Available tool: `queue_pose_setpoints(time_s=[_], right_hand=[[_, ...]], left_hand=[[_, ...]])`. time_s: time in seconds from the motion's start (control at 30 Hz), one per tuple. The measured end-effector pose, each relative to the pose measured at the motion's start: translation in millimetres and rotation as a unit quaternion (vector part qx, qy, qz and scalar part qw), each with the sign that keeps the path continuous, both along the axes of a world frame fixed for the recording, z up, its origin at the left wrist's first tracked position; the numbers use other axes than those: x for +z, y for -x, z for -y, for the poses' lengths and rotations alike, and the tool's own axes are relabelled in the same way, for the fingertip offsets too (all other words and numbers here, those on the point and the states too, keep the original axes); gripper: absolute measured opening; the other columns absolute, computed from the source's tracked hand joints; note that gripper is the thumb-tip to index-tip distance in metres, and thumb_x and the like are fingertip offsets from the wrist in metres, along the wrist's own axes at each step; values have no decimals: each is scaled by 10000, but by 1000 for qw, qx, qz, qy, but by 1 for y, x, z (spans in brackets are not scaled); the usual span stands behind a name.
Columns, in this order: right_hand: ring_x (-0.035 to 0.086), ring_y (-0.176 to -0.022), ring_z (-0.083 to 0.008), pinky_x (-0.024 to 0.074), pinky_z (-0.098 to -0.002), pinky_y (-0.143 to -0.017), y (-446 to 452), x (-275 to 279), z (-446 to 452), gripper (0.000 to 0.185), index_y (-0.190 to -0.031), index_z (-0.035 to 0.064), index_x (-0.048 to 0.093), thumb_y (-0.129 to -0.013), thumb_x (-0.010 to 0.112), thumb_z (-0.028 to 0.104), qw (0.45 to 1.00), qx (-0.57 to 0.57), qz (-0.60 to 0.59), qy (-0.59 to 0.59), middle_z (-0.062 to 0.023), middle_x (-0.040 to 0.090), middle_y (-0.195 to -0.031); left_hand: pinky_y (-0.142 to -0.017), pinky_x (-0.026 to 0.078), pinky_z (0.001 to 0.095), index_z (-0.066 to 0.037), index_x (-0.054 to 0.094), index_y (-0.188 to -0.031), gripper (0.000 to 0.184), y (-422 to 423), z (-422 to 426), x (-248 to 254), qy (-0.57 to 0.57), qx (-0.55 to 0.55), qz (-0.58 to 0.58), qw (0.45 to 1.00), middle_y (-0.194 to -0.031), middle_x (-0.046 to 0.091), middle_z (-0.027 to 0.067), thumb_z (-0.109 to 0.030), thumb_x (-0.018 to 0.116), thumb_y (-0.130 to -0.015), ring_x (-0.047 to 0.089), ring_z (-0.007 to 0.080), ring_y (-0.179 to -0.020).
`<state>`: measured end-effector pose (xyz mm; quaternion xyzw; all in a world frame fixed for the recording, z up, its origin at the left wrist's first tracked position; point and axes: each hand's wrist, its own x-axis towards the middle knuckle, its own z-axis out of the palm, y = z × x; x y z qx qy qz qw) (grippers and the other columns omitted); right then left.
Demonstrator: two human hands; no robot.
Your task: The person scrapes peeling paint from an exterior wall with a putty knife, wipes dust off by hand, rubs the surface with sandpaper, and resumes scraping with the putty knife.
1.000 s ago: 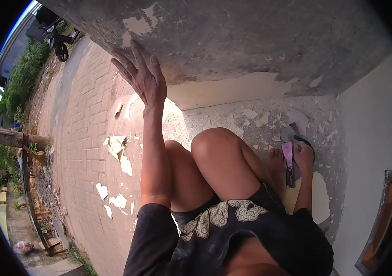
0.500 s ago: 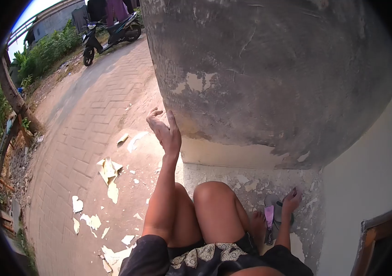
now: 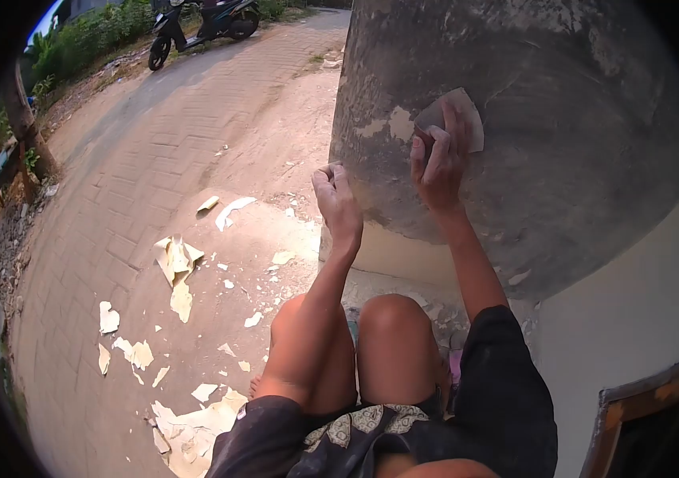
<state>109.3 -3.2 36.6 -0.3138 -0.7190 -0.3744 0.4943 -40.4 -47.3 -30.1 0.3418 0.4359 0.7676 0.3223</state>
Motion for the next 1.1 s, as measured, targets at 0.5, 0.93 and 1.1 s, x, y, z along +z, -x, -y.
queue_pose_setpoints(time_s=[0.5,0.93,1.1], right_hand=[[185,-1455,-261,137,-433,-1187,13,8,-19,774,-1452,18,345,-895,530,522,977,-160,131,55,-129,261,-1551],[196,-1450,-258,167,-431,-1183,10,43,-3,862,-1437,-7,355,-831,591,558,985,-154,72,38,-120,262,-1550],[199,-1450,-246,177,-422,-1177,81,-55,-13,846,-1424,4,390,-827,602,564,925,-4,335,182,-109,276,-1548]], left_hand=[[-930,363,338,7,442,-1070,257,35,-11,-2,-9,61,99,993,-1055,483,135,-237,418,-992,465,217,-1002],[-897,377,338,7,432,-1053,280,40,13,18,-8,44,102,994,-1022,484,136,-265,411,-992,470,207,-958],[-1012,299,369,-47,418,-1143,319,38,7,11,9,14,97,995,-1156,472,127,-330,395,-997,421,235,-1158]])
